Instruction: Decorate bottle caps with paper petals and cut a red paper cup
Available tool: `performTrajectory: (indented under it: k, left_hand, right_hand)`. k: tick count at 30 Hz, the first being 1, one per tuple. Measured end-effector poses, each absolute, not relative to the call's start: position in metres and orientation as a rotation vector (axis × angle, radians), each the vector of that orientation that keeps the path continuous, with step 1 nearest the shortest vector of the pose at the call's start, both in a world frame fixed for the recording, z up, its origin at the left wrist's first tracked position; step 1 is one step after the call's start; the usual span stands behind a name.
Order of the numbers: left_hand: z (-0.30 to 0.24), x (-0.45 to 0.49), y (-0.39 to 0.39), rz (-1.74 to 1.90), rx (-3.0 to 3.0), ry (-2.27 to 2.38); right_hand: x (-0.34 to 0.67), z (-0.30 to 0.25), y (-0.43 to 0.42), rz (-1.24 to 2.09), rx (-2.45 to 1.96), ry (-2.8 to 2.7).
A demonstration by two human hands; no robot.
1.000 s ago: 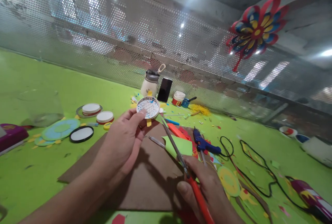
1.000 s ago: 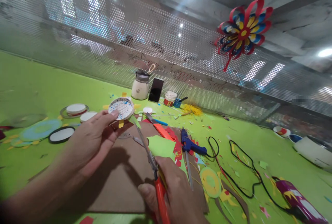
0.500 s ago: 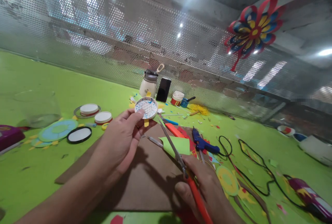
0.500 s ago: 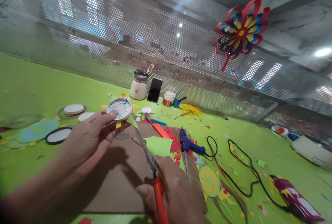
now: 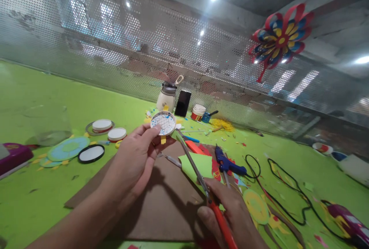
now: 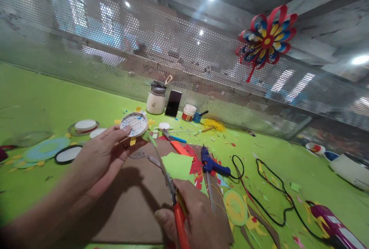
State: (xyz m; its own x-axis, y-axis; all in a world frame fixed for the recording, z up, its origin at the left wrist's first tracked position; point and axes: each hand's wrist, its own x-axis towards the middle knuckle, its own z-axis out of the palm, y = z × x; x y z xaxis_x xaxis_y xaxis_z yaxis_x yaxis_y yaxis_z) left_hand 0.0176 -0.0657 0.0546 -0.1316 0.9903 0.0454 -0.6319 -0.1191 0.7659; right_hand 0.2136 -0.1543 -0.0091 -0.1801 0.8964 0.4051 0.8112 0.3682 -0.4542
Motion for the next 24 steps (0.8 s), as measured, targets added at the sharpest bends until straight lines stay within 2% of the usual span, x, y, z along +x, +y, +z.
performTrajectory:
  k: [24]
  left_hand:
    - [0.0557,0.0134,-0.0598,1.611,0.672,0.819]
  right_hand:
    - [0.2119,-0.0027,-0.1539,0.073,-1.458,-2.068]
